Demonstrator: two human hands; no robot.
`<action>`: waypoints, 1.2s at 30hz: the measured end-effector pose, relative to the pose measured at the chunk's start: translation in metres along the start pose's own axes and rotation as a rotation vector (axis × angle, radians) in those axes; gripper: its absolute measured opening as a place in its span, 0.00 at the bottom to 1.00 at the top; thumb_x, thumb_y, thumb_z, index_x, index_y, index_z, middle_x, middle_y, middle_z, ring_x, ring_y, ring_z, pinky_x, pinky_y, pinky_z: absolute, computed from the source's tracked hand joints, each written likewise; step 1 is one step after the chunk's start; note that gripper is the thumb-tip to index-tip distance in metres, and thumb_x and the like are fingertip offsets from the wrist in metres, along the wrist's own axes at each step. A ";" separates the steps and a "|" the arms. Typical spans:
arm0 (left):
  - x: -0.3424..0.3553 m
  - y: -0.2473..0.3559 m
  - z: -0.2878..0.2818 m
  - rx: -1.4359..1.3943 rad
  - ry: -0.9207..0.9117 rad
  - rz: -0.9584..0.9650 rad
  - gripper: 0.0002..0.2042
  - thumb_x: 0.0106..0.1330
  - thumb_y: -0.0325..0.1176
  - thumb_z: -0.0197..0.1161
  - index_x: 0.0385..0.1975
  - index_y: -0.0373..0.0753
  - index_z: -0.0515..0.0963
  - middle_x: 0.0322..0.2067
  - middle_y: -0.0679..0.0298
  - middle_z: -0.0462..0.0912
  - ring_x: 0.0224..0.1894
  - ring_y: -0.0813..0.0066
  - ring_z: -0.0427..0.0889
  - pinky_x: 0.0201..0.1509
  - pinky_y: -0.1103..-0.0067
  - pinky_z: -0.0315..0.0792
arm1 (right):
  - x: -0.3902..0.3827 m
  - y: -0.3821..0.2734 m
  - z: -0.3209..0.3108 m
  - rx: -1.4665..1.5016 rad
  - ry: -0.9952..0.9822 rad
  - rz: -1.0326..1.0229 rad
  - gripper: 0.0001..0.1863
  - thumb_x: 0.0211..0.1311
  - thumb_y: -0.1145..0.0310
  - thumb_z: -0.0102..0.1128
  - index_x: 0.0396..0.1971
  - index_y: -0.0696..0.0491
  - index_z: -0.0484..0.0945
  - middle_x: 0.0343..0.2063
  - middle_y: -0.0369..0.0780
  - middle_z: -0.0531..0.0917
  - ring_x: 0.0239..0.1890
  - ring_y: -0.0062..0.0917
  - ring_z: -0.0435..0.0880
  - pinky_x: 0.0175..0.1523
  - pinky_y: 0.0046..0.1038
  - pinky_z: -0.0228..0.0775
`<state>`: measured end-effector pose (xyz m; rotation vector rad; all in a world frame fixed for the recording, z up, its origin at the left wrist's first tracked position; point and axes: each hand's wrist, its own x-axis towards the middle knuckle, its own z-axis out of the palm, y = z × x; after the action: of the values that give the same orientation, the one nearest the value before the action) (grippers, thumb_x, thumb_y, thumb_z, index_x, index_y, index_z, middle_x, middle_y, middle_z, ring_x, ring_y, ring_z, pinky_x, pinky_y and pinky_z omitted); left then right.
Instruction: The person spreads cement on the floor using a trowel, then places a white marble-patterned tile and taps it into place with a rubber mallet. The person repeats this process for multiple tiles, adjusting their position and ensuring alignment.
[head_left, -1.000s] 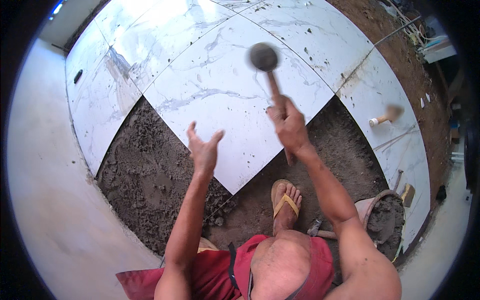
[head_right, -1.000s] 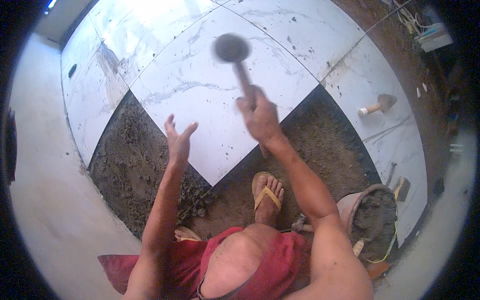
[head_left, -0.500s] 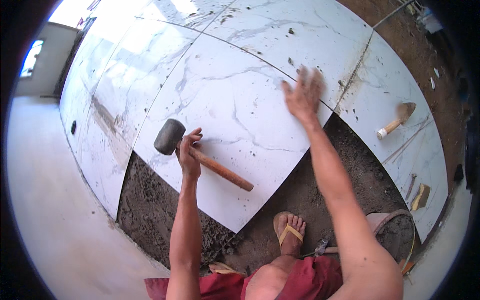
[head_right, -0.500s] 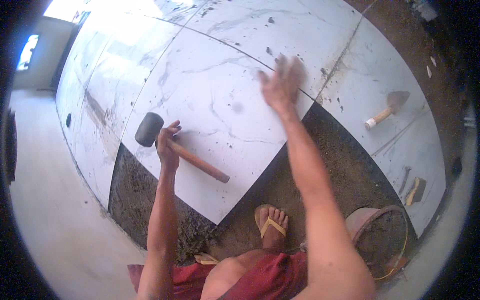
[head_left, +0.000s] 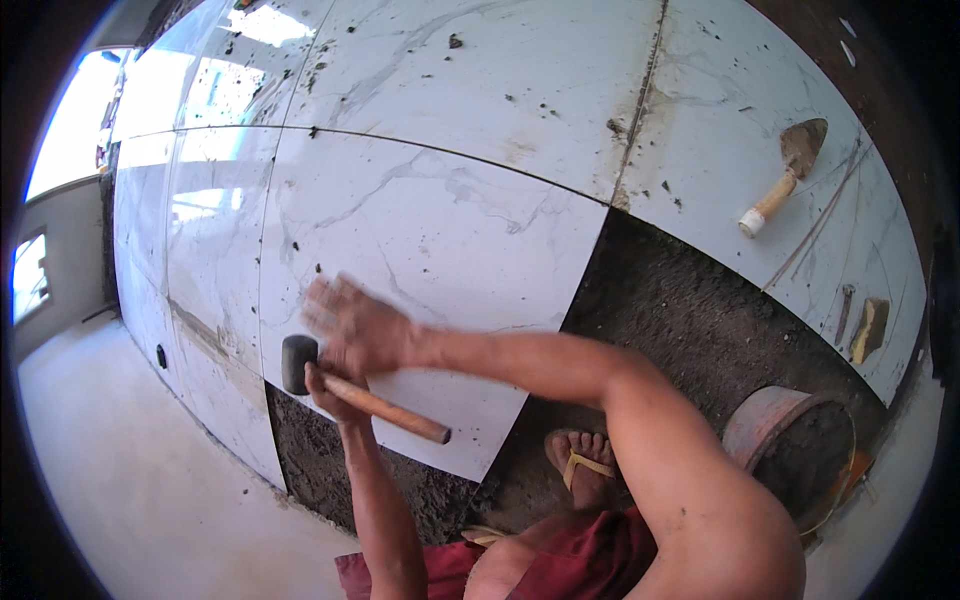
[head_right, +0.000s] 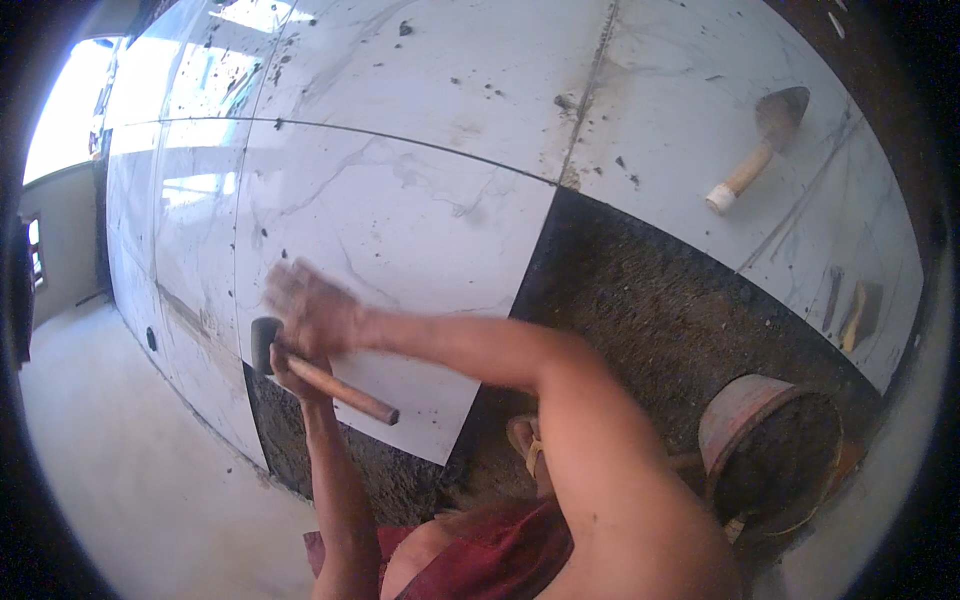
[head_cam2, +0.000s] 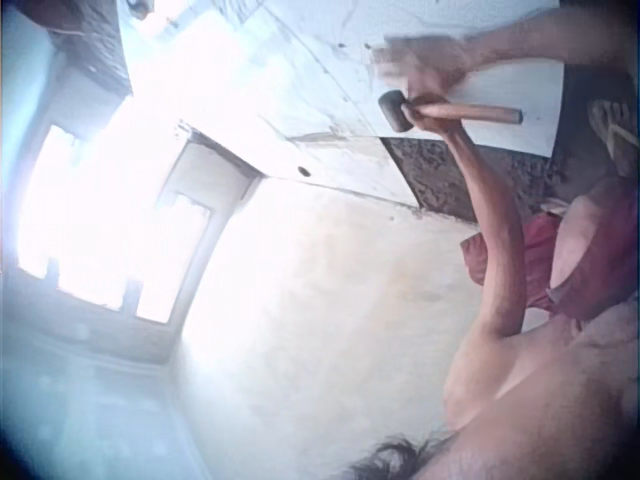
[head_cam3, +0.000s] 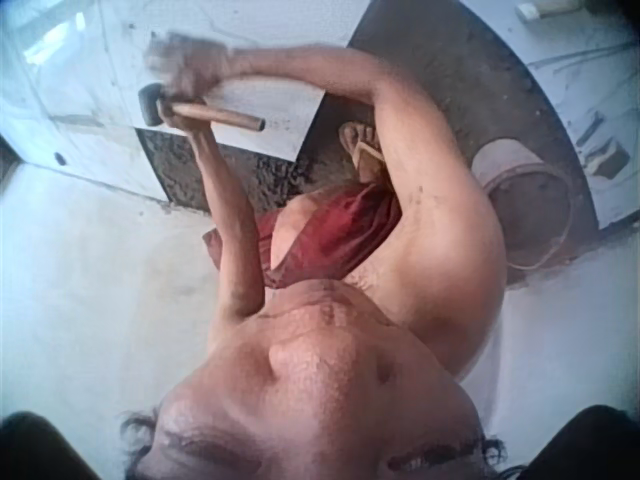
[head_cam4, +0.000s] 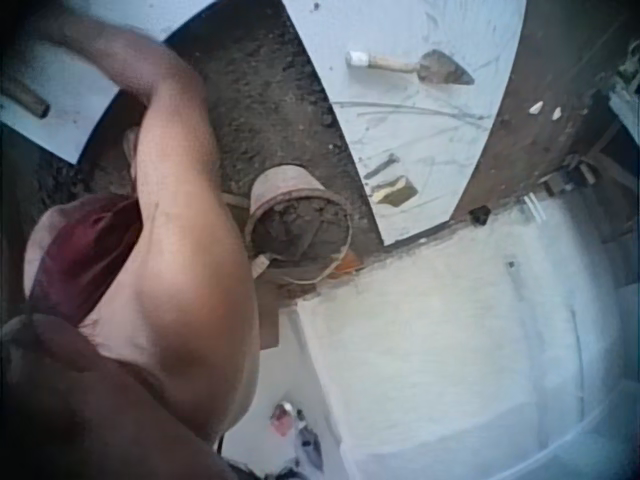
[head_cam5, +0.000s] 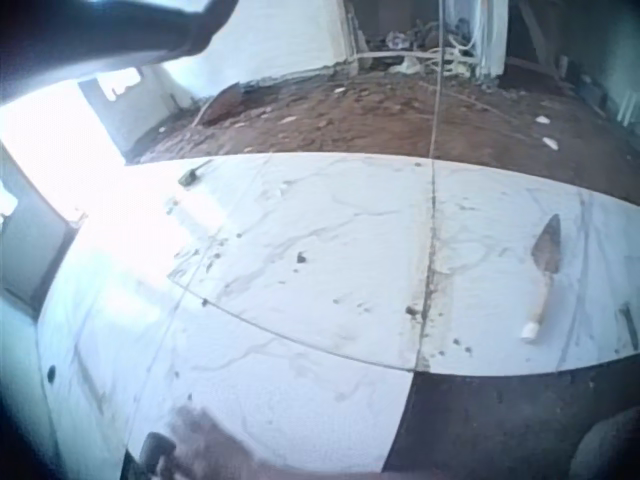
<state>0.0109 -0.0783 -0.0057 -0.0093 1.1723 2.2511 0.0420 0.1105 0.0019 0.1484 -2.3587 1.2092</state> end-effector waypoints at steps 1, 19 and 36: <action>-0.003 0.000 0.003 -0.003 0.103 0.025 0.21 0.70 0.46 0.44 0.45 0.33 0.74 0.49 0.52 0.77 0.55 0.62 0.73 0.61 0.71 0.64 | 0.006 -0.031 -0.032 0.287 -0.073 -0.011 0.22 0.61 0.54 0.53 0.48 0.54 0.78 0.56 0.51 0.71 0.63 0.42 0.64 0.68 0.40 0.54; 0.000 -0.007 -0.009 -0.164 0.295 0.041 0.22 0.67 0.46 0.45 0.17 0.37 0.75 0.41 0.50 0.82 0.44 0.61 0.81 0.52 0.70 0.76 | 0.007 0.022 -0.082 -0.170 -0.352 0.138 0.31 0.64 0.50 0.51 0.66 0.42 0.63 0.69 0.43 0.55 0.73 0.39 0.44 0.73 0.49 0.28; -0.006 -0.014 0.003 0.150 0.438 0.083 0.19 0.64 0.44 0.46 0.18 0.36 0.68 0.44 0.45 0.79 0.45 0.54 0.80 0.51 0.68 0.75 | 0.106 0.113 -0.028 -0.575 -0.316 0.155 0.34 0.65 0.44 0.43 0.68 0.41 0.56 0.69 0.46 0.53 0.72 0.41 0.46 0.73 0.45 0.30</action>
<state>0.0233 -0.0729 -0.0123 -0.4209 1.5906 2.2937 -0.0753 0.2140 -0.0185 -0.0415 -2.9389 0.5515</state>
